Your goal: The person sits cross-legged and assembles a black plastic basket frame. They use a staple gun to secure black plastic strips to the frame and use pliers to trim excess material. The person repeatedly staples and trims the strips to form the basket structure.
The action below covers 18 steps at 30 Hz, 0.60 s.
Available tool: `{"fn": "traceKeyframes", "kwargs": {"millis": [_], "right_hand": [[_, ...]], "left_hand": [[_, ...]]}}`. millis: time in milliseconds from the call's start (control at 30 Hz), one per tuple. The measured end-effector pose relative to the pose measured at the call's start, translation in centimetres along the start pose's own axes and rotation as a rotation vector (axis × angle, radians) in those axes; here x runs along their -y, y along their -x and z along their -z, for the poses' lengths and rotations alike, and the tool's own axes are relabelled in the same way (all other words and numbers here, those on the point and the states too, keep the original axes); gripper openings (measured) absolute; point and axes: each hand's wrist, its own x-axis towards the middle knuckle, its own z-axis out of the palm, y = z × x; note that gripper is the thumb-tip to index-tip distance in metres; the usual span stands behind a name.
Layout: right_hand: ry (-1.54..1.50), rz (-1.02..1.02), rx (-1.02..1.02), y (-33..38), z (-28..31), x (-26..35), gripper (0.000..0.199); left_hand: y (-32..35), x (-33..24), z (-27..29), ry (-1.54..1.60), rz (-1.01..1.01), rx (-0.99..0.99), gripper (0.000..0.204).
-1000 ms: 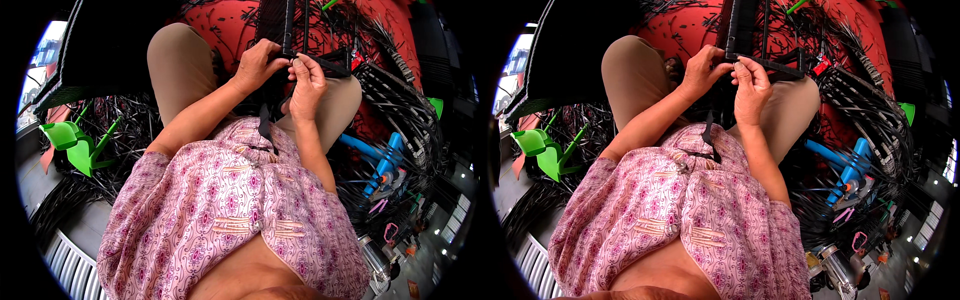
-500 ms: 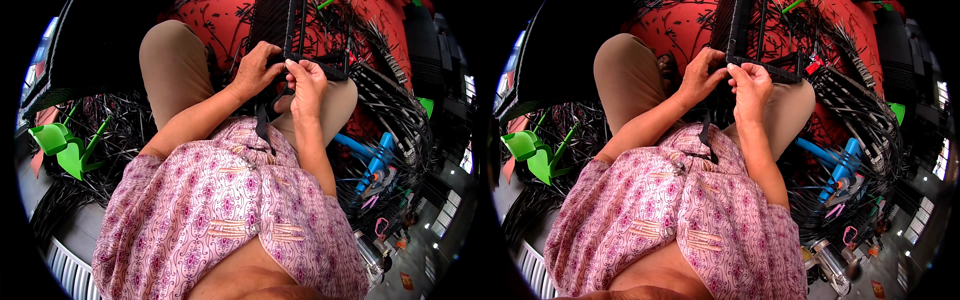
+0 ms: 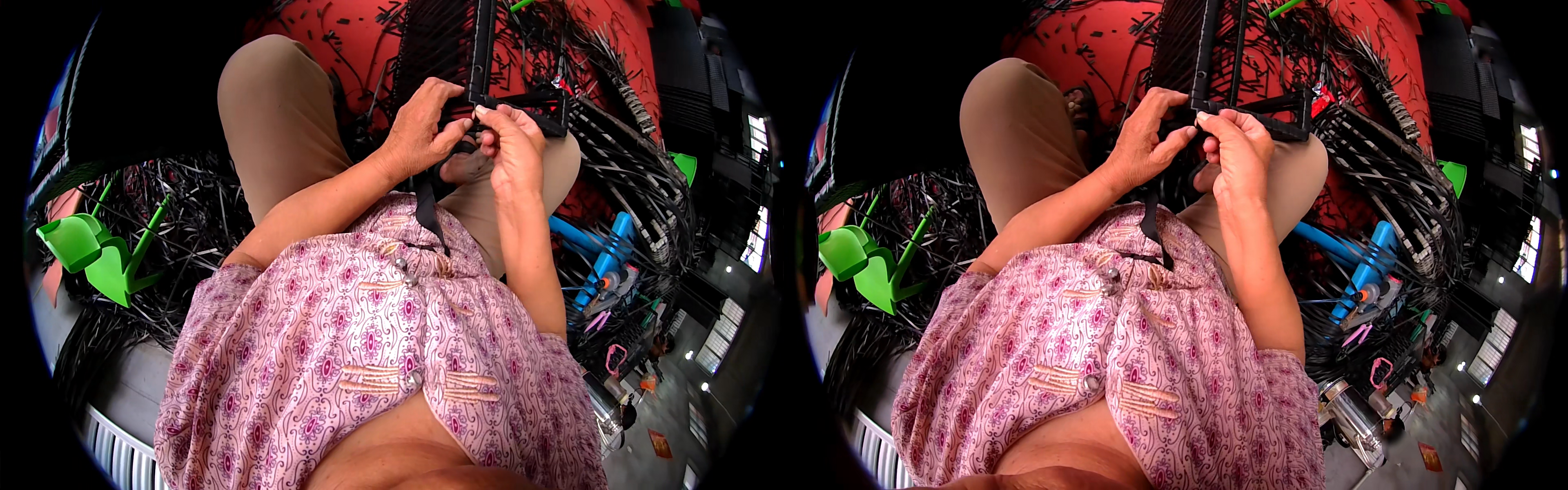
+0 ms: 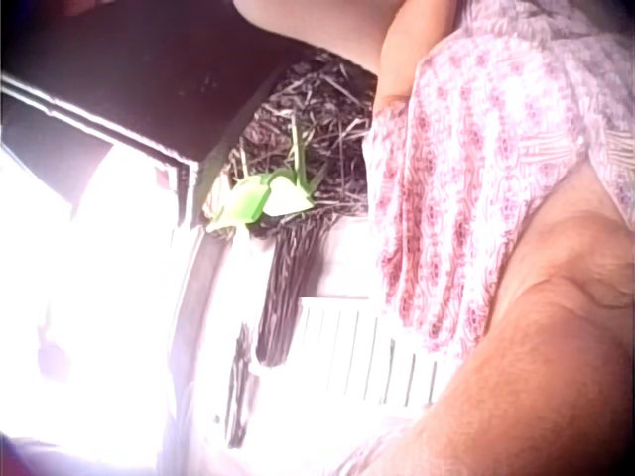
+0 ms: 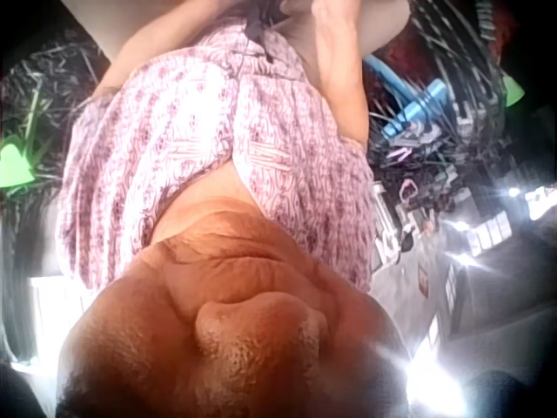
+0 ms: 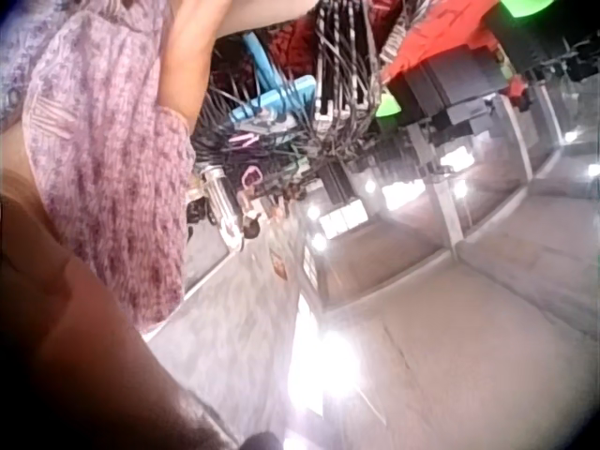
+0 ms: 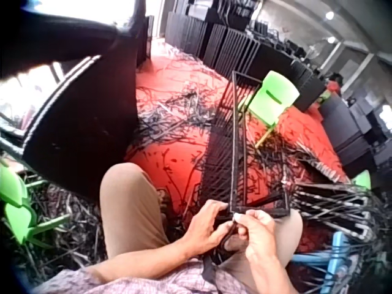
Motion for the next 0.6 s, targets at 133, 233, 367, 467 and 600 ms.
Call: {"fn": "traceKeyframes", "kwargs": {"millis": [133,233,367,467,600], "right_hand": [[-0.001,-0.027,-0.021,0.0,0.3,0.3,0.023],[0.000,-0.056,-0.006,-0.1,0.8,0.4,0.026],[-0.071,-0.062,-0.022,-0.4,1.0,0.2,0.025],[-0.131,-0.043,-0.047,-0.3,0.7,0.1,0.024],[-0.170,-0.025,-0.071,-0.2,0.6,-0.3,0.025]], "left_hand": [[0.0,-0.3,-0.3,0.015,-0.001,-0.003,0.045],[0.3,-0.9,-0.2,0.036,0.093,0.059,0.043],[0.3,-1.3,-0.3,0.078,0.128,0.065,0.044],[0.2,-1.4,-0.4,0.088,0.123,0.067,0.044],[0.2,-1.5,-0.6,0.091,0.146,0.070,0.045]]}}
